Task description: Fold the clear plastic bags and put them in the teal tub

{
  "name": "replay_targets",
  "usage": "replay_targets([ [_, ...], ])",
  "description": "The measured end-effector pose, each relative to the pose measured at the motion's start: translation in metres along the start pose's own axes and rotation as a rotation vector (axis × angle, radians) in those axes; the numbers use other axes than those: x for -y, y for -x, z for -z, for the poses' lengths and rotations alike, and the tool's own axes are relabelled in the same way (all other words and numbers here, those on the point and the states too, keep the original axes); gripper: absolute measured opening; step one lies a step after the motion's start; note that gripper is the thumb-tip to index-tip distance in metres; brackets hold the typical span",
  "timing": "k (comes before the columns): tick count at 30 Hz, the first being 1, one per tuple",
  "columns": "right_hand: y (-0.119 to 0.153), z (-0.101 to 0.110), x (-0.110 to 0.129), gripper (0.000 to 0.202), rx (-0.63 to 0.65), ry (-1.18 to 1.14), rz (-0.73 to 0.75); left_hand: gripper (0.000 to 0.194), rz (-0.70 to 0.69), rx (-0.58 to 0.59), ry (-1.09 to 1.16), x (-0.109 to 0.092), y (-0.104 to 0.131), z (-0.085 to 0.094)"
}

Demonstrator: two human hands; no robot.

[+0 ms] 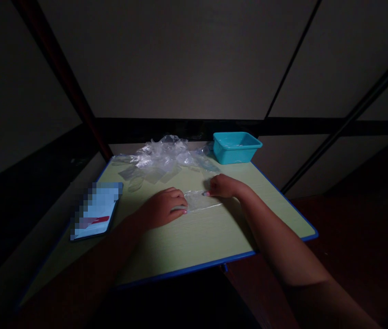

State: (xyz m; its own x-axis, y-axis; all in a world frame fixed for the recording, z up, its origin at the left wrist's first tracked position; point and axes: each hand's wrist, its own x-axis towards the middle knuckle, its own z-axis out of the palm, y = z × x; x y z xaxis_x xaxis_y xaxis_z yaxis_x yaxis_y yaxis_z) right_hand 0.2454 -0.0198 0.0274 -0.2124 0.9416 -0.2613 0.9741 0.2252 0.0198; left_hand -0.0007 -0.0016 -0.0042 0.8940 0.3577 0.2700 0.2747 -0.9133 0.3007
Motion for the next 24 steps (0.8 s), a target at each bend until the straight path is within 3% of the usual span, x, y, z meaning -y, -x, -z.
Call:
replay_targets([
  [10, 0.006, 0.006, -0.003, 0.032, 0.098, -0.026, -0.016, 0.018, -0.006, 0.006, 0.0, 0.001, 0.001, 0.0],
  [16, 0.002, 0.0, -0.005, 0.027, -0.031, -0.156, -0.105, 0.017, -0.031, -0.017, 0.011, 0.005, 0.001, -0.003],
  [24, -0.001, -0.003, -0.005, 0.024, 0.002, -0.095, 0.067, 0.018, -0.016, -0.014, 0.025, 0.003, 0.002, -0.002],
])
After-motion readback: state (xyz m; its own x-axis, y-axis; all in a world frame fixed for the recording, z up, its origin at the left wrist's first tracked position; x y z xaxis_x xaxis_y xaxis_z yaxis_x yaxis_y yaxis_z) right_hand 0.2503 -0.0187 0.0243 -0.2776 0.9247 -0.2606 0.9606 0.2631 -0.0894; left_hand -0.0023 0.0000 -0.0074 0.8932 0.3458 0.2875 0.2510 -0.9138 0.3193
